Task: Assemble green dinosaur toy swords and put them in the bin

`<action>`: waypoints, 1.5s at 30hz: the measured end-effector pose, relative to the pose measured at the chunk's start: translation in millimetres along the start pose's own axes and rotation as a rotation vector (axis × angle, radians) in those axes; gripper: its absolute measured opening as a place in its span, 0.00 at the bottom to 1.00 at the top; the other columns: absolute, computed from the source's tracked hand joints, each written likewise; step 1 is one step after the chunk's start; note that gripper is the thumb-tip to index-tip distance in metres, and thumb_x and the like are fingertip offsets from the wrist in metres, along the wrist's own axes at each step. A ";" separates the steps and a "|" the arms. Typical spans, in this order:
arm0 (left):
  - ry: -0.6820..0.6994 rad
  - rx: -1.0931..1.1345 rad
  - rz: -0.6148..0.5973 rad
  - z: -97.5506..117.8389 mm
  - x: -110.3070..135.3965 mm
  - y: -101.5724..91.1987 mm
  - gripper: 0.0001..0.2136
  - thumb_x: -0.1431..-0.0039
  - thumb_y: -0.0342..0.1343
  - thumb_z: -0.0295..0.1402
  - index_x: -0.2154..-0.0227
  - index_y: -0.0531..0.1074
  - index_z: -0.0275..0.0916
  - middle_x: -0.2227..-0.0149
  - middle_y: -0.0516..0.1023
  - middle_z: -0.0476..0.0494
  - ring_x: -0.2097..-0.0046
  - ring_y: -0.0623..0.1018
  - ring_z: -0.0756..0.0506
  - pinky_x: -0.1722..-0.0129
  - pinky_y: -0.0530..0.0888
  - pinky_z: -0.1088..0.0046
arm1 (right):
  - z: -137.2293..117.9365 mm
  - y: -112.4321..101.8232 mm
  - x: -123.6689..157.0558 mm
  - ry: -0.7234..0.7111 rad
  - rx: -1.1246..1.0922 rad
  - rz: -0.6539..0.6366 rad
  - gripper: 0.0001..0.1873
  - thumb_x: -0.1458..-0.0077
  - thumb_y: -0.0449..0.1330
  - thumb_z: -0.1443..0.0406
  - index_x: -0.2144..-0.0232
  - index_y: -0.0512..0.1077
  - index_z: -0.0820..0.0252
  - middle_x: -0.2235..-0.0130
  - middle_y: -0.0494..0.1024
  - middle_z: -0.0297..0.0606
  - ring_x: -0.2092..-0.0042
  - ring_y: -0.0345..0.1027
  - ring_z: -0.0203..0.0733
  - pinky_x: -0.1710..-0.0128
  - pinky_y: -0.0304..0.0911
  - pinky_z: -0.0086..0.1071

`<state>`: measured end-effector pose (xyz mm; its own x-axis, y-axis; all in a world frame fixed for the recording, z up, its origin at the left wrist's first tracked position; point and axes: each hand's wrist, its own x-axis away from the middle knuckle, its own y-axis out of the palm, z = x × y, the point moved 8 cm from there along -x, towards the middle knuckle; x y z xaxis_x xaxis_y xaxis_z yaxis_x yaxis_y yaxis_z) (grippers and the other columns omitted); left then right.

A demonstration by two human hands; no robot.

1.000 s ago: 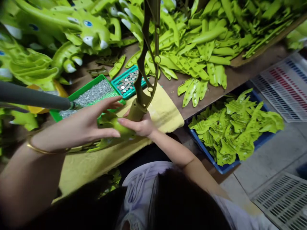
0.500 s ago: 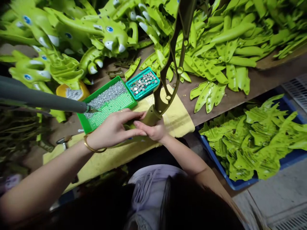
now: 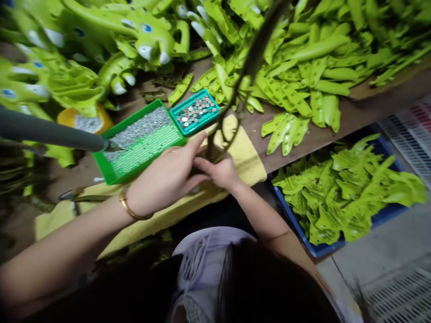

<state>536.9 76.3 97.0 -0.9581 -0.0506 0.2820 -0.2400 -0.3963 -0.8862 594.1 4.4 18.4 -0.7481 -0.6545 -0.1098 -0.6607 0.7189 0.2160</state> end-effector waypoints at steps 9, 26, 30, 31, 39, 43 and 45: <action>-0.112 0.296 -0.074 -48.8 -32.0 20.9 0.22 0.46 0.55 0.46 0.55 0.65 0.36 0.59 0.75 0.38 0.60 0.75 0.39 0.61 0.70 0.63 | -65.2 -189.3 10.8 -0.067 1.216 0.434 0.20 0.39 0.50 0.63 0.47 0.69 0.60 0.50 0.75 0.49 0.46 0.67 0.51 0.45 0.63 0.51; -0.222 0.528 0.112 -39.2 -33.6 18.1 0.19 0.39 0.46 0.48 0.56 0.68 0.38 0.62 0.77 0.42 0.61 0.77 0.42 0.61 0.73 0.65 | -1.0 -90.2 -40.5 0.105 -0.091 0.437 0.17 0.45 0.58 0.52 0.60 0.60 0.52 0.69 0.78 0.29 0.64 0.75 0.37 0.59 0.70 0.36; -0.223 0.567 0.127 -33.2 -30.8 22.3 0.21 0.37 0.47 0.46 0.49 0.68 0.36 0.61 0.78 0.40 0.65 0.78 0.44 0.63 0.75 0.65 | 26.9 -40.6 -41.1 0.266 -0.439 0.402 0.22 0.46 0.55 0.45 0.60 0.67 0.55 0.66 0.80 0.34 0.60 0.75 0.39 0.57 0.71 0.35; -0.216 0.566 0.136 -32.6 -30.1 22.6 0.23 0.37 0.47 0.44 0.45 0.66 0.35 0.61 0.78 0.40 0.66 0.78 0.44 0.63 0.75 0.65 | 26.5 -33.3 -43.0 0.265 -0.510 0.384 0.23 0.45 0.53 0.44 0.60 0.68 0.56 0.64 0.80 0.35 0.57 0.75 0.40 0.55 0.71 0.36; -0.116 0.648 0.138 -32.3 -24.1 22.8 0.31 0.36 0.48 0.39 0.32 0.47 0.42 0.60 0.80 0.43 0.71 0.76 0.48 0.62 0.77 0.63 | 15.1 -8.3 -43.2 0.321 -0.650 0.234 0.23 0.45 0.55 0.47 0.53 0.68 0.54 0.55 0.81 0.33 0.49 0.73 0.39 0.48 0.70 0.38; -0.104 0.662 0.147 -34.7 -23.5 22.7 0.31 0.36 0.48 0.40 0.32 0.49 0.44 0.43 0.73 0.38 0.70 0.77 0.49 0.60 0.78 0.65 | 17.3 -6.1 -38.2 0.335 -0.678 0.213 0.22 0.45 0.56 0.47 0.54 0.69 0.52 0.53 0.81 0.32 0.49 0.73 0.39 0.48 0.70 0.38; -0.103 0.657 0.151 -35.8 -24.0 23.3 0.30 0.36 0.48 0.39 0.32 0.49 0.44 0.39 0.69 0.38 0.68 0.77 0.49 0.60 0.78 0.65 | 18.9 -7.1 -38.5 0.337 -0.692 0.208 0.21 0.46 0.57 0.48 0.55 0.69 0.52 0.53 0.80 0.32 0.50 0.73 0.39 0.48 0.70 0.38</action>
<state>548.8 101.1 56.4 -0.9460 -0.2229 0.2355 0.0711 -0.8511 -0.5202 626.4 28.8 2.8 -0.7197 -0.6379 0.2741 -0.2380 0.5975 0.7657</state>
